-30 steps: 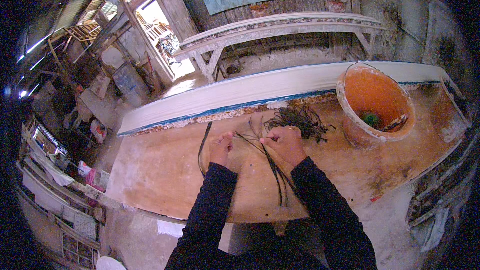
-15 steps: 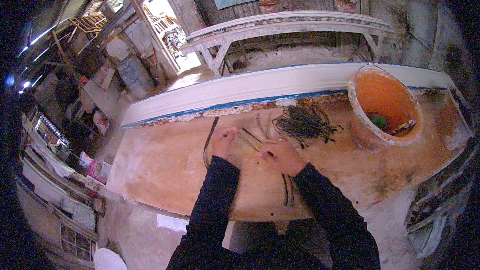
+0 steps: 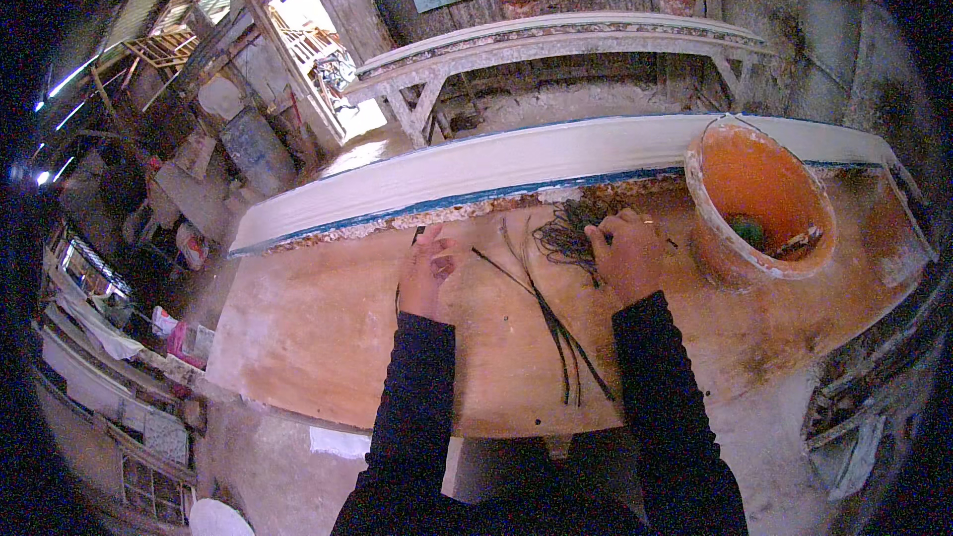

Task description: The person repeatedly picks up thin black cords from a pile on a wooden workbench and ties them into knots by hand. The tied cords are placed back onto the pile. The task continues throughout the clip.

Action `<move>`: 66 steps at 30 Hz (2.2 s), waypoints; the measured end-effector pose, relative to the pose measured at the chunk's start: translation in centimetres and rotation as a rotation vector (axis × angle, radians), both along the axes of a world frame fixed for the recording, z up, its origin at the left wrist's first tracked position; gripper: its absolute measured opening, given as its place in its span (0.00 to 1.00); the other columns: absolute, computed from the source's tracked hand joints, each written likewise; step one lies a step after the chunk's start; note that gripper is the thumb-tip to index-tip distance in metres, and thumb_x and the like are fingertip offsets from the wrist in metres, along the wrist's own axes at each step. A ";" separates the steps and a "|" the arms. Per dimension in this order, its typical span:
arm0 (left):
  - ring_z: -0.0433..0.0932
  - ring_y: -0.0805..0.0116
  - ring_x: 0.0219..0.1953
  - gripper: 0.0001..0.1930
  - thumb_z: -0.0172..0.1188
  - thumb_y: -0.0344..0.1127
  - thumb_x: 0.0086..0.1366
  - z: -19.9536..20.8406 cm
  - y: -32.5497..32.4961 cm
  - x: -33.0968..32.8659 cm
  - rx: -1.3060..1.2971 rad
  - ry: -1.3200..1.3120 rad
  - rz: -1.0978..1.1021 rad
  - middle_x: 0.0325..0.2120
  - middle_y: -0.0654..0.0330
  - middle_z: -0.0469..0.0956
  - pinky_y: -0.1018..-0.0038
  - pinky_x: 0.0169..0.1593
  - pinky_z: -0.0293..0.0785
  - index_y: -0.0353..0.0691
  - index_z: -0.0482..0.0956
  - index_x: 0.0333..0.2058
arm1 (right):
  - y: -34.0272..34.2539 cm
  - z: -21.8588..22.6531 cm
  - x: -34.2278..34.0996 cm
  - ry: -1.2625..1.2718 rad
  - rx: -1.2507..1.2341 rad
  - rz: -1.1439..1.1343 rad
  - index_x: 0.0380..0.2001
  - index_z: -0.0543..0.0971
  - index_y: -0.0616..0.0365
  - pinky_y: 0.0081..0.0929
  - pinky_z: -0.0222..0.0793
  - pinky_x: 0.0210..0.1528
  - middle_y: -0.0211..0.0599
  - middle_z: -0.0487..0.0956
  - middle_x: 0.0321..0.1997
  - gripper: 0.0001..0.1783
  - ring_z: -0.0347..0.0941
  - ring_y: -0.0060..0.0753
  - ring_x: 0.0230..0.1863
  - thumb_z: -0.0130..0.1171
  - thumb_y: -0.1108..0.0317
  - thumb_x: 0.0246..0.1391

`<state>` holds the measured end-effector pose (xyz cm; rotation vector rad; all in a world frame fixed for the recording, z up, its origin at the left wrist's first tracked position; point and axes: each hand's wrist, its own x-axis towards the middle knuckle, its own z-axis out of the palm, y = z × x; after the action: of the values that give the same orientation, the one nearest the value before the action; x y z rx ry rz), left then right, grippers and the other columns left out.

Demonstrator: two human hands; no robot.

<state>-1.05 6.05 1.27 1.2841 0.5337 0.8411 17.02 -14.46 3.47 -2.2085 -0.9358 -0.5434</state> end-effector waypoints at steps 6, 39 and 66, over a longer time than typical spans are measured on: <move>0.73 0.67 0.34 0.35 0.35 0.64 0.59 -0.5 1.4 -0.9 -0.272 -0.284 -0.279 0.40 0.54 0.73 0.71 0.41 0.70 0.42 0.61 0.54 | -0.1 0.5 -0.2 -0.017 0.068 -0.017 0.27 0.77 0.55 0.38 0.65 0.38 0.39 0.74 0.30 0.11 0.70 0.45 0.35 0.60 0.60 0.42; 0.56 0.55 0.57 0.55 0.23 0.81 0.41 1.4 -2.5 -0.1 -0.347 -0.235 -0.888 0.60 0.55 0.50 0.52 0.52 0.58 0.45 0.47 0.60 | 2.6 -1.0 -5.8 0.681 0.247 0.658 0.24 0.76 0.61 0.17 0.58 0.24 0.24 0.68 0.17 0.07 0.61 0.14 0.21 0.58 0.68 0.46; 0.57 0.61 0.54 0.31 0.33 0.58 0.61 3.4 1.1 -2.7 -0.005 -0.359 0.660 0.55 0.60 0.57 0.62 0.57 0.49 0.46 0.55 0.57 | 2.8 -3.4 -5.0 0.421 -0.073 1.041 0.20 0.77 0.56 0.32 0.67 0.27 0.39 0.76 0.24 0.07 0.73 0.38 0.24 0.59 0.64 0.40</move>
<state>-3.78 7.16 4.63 0.9173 0.6762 1.5805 12.06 -11.66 0.11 -1.4787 -1.6520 0.4250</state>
